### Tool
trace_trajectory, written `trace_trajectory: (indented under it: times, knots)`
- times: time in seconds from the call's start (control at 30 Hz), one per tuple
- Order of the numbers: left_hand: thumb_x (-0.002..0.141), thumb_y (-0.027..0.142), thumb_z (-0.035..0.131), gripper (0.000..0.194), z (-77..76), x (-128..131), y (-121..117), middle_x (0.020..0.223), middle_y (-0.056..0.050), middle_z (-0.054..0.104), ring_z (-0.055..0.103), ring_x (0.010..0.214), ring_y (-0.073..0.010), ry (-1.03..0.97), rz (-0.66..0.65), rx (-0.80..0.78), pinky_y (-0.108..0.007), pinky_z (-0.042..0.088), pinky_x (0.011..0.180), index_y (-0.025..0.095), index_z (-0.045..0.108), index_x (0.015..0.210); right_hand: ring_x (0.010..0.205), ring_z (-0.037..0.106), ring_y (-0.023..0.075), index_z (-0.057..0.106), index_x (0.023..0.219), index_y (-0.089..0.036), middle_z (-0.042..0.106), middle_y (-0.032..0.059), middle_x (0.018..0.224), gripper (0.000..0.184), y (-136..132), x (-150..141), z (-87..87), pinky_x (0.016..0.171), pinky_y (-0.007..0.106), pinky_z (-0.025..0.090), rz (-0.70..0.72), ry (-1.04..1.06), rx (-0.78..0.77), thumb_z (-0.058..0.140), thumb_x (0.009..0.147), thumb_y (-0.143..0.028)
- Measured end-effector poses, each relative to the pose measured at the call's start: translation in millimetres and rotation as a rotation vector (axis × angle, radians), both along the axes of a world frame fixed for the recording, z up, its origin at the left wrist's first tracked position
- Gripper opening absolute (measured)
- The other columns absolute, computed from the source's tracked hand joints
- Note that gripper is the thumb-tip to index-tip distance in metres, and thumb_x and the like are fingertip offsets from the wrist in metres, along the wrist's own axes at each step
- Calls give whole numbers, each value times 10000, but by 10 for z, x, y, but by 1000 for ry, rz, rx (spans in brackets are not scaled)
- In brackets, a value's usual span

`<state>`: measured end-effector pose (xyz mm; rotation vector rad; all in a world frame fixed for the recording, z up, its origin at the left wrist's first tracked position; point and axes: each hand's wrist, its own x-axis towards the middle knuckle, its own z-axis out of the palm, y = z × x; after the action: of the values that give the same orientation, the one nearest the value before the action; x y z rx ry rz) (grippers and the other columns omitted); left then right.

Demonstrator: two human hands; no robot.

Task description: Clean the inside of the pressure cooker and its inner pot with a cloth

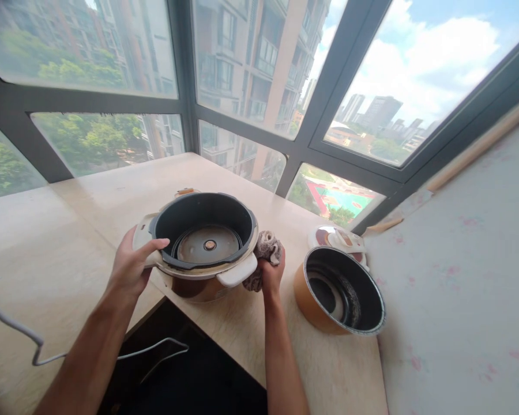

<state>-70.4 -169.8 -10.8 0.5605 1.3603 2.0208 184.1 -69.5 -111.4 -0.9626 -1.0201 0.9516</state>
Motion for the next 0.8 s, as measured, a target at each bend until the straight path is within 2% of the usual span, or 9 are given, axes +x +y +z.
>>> trace_trajectory:
  times: [0.13,0.3,0.4,0.5,0.63,0.7,0.8]
  knots:
    - [461,207,864,624,5,-200,216,891,-22,679,595,756,-157,19,-147,-5,-237,479,634,145,655,1046,971,643,230,585,1218,-189,687,37,1101,637,-40,-1,-49,904,386,499,11,22,-25,675,587,-191]
    - [487,203,830,571,23,-453,486,864,-24,677,590,751,-163,77,-297,-2,-227,465,614,137,684,1035,1075,624,261,564,1257,-197,660,48,1169,686,-210,-116,-19,1017,452,461,-54,14,37,699,585,-188]
    - [501,217,808,520,51,-700,659,878,-56,702,623,784,-205,114,-438,-6,-240,474,603,135,708,1004,1168,601,281,509,1320,-225,617,63,1255,731,-449,-349,-94,1084,494,433,-75,-1,83,727,622,-219]
    - [509,225,783,546,66,-984,847,923,-84,729,654,799,-247,148,-562,-30,-243,465,545,143,728,1046,1288,535,298,436,1387,-263,541,105,1373,747,-764,-677,-277,1131,512,405,-68,-113,161,730,700,-247]
    - [491,207,771,648,55,-1262,1048,960,-99,747,639,665,-218,152,-642,-96,-248,456,486,157,728,1135,1374,450,317,360,1449,-274,455,150,1448,755,-1045,-1008,-464,1166,553,360,-75,-270,200,678,765,-234]
    - [484,203,773,671,46,-1328,1101,974,-104,750,613,602,-192,158,-654,-110,-244,449,460,161,728,1151,1362,455,320,358,1446,-268,455,156,1438,756,-1034,-1059,-455,1159,554,365,-79,-294,200,681,764,-237]
    - [498,218,771,682,36,-1357,1125,970,-103,749,614,595,-187,178,-670,-103,-240,460,453,170,727,1177,1308,502,306,378,1410,-261,489,145,1397,730,-833,-997,-342,1137,524,392,-107,-247,160,684,748,-254]
